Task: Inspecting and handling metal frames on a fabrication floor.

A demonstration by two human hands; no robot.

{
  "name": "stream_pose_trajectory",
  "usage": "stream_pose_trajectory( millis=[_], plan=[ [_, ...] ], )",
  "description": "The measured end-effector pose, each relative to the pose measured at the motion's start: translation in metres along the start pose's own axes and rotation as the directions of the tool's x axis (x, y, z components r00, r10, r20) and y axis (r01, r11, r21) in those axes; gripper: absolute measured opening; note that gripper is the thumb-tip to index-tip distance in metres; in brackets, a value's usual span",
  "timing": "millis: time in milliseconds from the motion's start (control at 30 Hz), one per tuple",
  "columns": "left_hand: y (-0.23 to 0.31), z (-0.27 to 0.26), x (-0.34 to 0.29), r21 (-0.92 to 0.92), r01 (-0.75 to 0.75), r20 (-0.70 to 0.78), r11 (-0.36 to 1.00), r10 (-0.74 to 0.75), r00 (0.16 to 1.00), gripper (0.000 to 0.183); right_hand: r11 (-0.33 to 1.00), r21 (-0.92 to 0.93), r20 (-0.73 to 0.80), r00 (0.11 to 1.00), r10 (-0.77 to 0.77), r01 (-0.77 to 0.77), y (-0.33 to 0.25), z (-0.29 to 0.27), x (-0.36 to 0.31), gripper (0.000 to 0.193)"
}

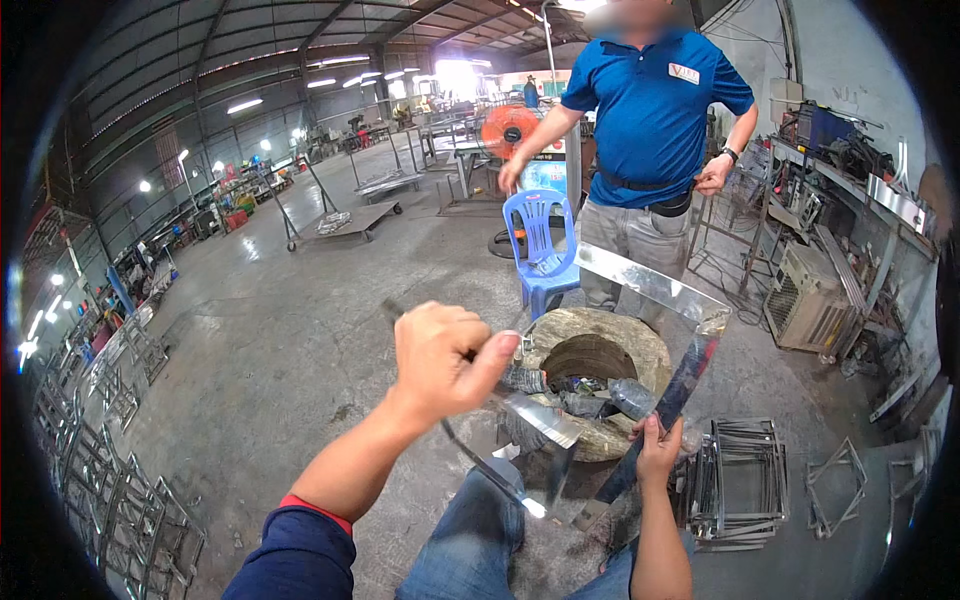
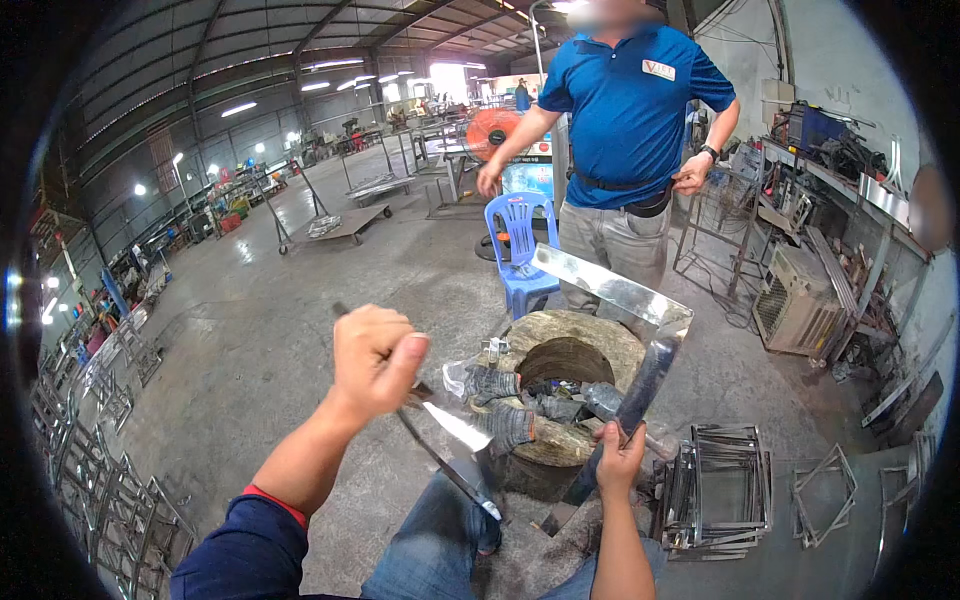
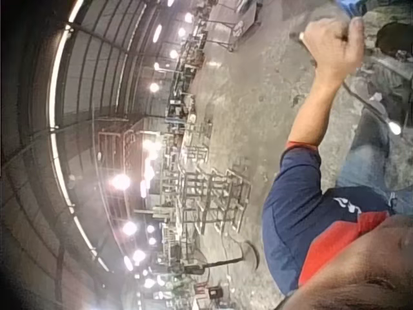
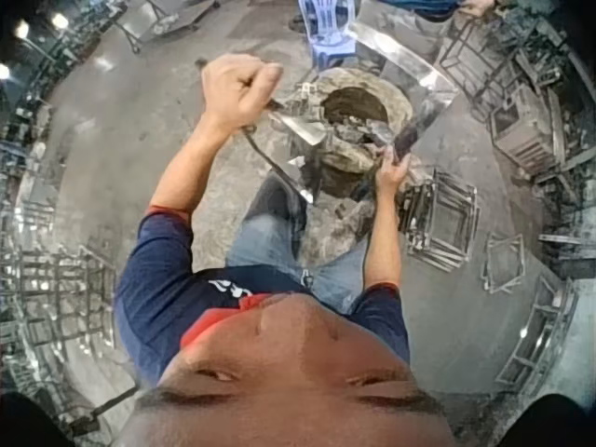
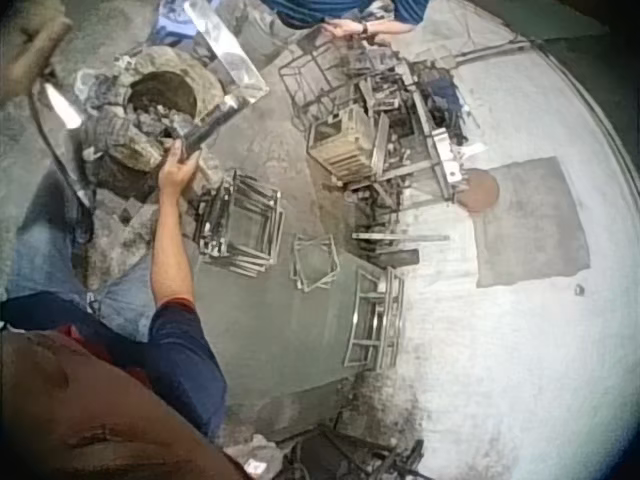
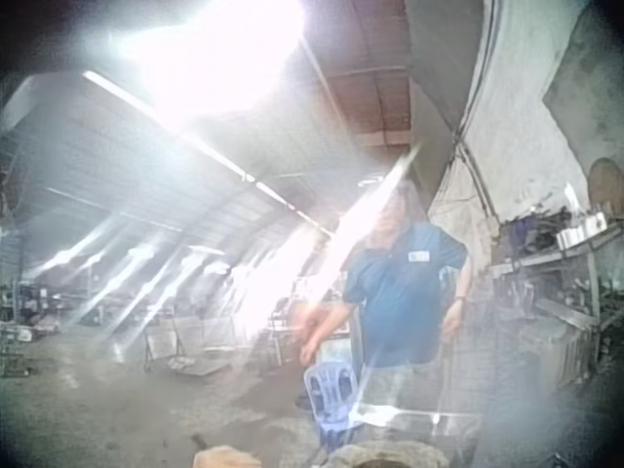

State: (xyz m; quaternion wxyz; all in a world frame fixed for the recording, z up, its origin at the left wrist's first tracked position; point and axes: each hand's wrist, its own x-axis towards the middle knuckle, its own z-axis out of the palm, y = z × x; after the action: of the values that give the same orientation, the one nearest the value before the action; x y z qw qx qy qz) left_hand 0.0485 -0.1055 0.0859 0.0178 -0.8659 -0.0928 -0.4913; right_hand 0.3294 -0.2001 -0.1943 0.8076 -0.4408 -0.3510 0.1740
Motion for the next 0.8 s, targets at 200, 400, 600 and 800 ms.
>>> stream_pose_trajectory(
  millis=[200, 400, 600, 800],
  plan=[
    [0.025, 0.016, -0.004, 0.371, 0.153, 0.189, 0.916, -0.236, 0.953, 0.051, 0.998, 0.06, 0.122, 0.992, 0.028, -0.035, 0.001, 0.01, -0.007, 0.021],
    [0.01, -0.004, 0.004, 0.338, -0.019, 0.402, 0.941, -0.127, 0.907, 0.043, 1.0, -0.011, 0.12, 0.993, 0.001, 0.0, 0.001, 0.013, -0.013, 0.022],
    [0.011, -0.033, -0.007, 0.3, 0.086, 0.389, 0.95, -0.205, 0.898, 0.042, 0.998, 0.019, 0.127, 0.99, 0.062, -0.065, 0.001, 0.014, -0.013, 0.024],
    [0.016, -0.026, -0.01, 0.361, 0.102, 0.399, 0.927, -0.252, 0.882, 0.034, 0.999, 0.024, 0.138, 0.989, 0.044, -0.048, 0.002, 0.017, -0.018, 0.023]
  ],
)
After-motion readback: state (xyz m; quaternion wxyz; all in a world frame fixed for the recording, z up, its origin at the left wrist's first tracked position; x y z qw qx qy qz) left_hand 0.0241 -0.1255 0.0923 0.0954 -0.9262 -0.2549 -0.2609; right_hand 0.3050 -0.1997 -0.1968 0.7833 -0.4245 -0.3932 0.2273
